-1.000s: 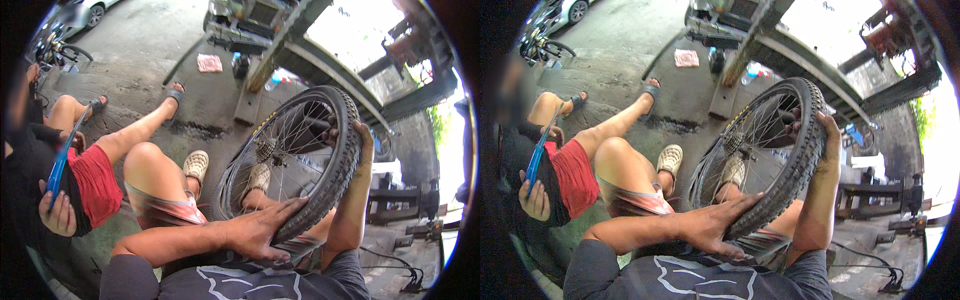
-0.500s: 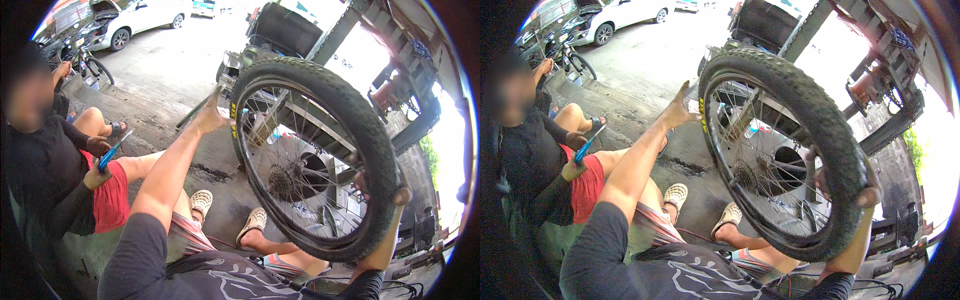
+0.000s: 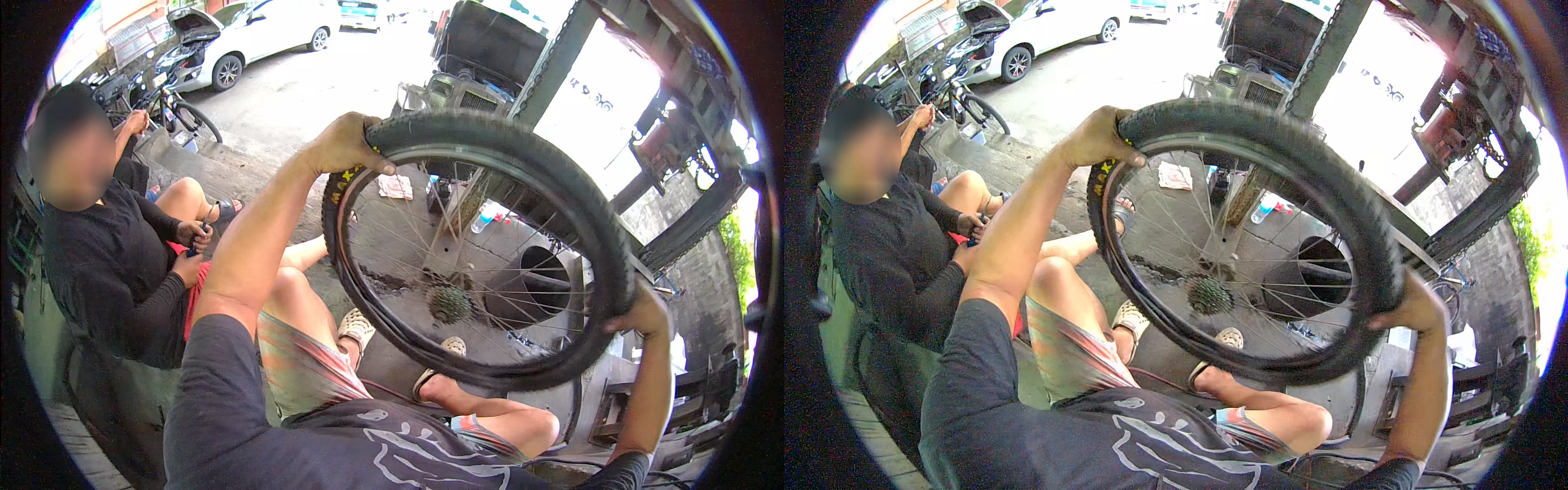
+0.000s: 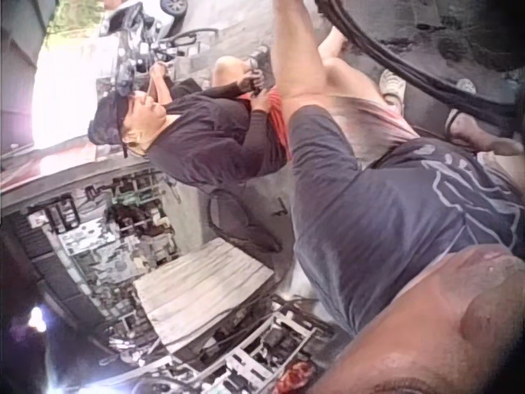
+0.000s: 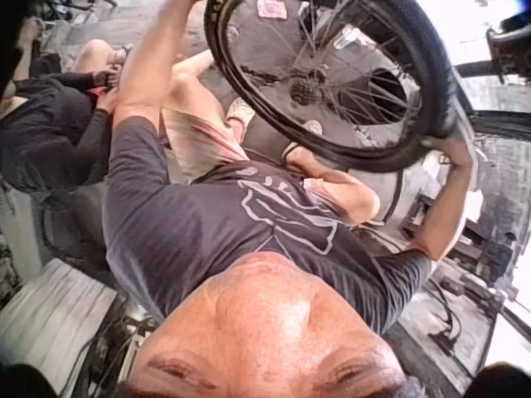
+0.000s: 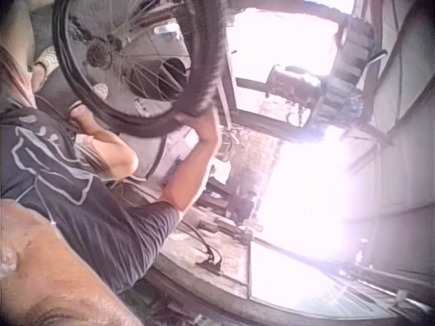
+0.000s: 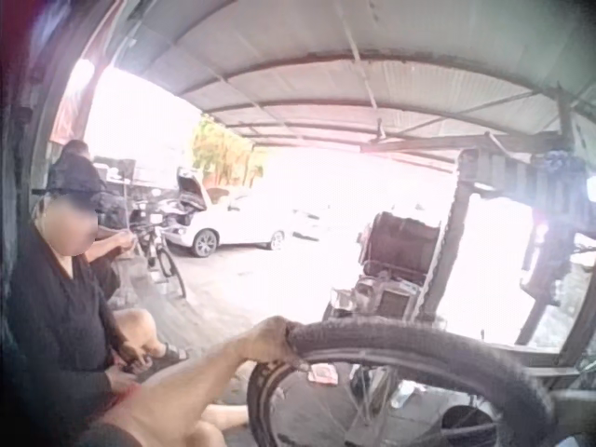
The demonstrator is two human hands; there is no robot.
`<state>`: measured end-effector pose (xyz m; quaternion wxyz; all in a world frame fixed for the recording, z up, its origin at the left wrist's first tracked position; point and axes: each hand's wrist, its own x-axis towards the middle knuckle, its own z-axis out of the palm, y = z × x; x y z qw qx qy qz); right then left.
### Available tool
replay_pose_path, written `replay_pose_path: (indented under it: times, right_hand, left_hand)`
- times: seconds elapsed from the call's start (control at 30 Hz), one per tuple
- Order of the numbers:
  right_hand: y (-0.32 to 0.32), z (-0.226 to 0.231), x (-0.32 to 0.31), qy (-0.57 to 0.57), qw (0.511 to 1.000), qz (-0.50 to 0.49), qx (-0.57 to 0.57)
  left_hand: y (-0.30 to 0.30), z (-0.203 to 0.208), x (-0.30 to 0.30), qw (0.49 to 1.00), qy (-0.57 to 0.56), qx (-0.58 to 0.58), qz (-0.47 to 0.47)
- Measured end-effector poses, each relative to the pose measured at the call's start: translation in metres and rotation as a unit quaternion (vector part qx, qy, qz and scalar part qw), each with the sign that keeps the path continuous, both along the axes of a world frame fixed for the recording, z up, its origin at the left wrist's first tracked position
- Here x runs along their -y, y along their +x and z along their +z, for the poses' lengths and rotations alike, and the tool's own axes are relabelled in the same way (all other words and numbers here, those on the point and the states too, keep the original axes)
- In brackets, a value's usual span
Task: The person removes the tire from a bicycle wheel, extracts the inner tube, and then reinstalls the tire onto the rim. They repeatedly adjust the tire bead and inner tube by hand while seated on the ground.
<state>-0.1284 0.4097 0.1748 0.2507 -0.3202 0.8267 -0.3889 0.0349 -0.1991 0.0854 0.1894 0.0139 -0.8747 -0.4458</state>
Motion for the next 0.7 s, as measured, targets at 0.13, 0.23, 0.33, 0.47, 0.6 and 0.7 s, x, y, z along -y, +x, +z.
replay_pose_path:
  times: [0.13,0.23,0.33,0.47,0.6,0.7]
  right_hand:
    - [-0.033,-0.151,-0.013,0.01,0.999,-0.026,0.017]
    - [-0.054,-0.235,-0.006,-0.062,0.995,-0.032,0.071]
    - [-0.066,-0.271,-0.008,0.031,0.998,-0.018,0.058]
    - [-0.064,-0.258,-0.002,-0.052,0.997,-0.018,0.052]
    - [-0.017,-0.154,0.073,0.003,0.974,-0.012,-0.228]
    - [0.023,-0.121,0.134,0.002,0.923,0.051,-0.382]
  left_hand:
    - [0.009,0.011,-0.044,0.984,-0.176,0.032,0.018]
    - [0.008,-0.002,-0.068,0.979,-0.191,0.073,0.018]
    - [-0.001,-0.019,-0.089,0.972,-0.21,0.103,0.01]
    - [-0.023,-0.042,-0.127,0.953,-0.28,0.114,-0.039]
    - [-0.05,-0.058,-0.169,0.966,-0.241,0.052,-0.074]
    - [-0.069,-0.058,-0.187,0.968,-0.21,0.014,-0.134]
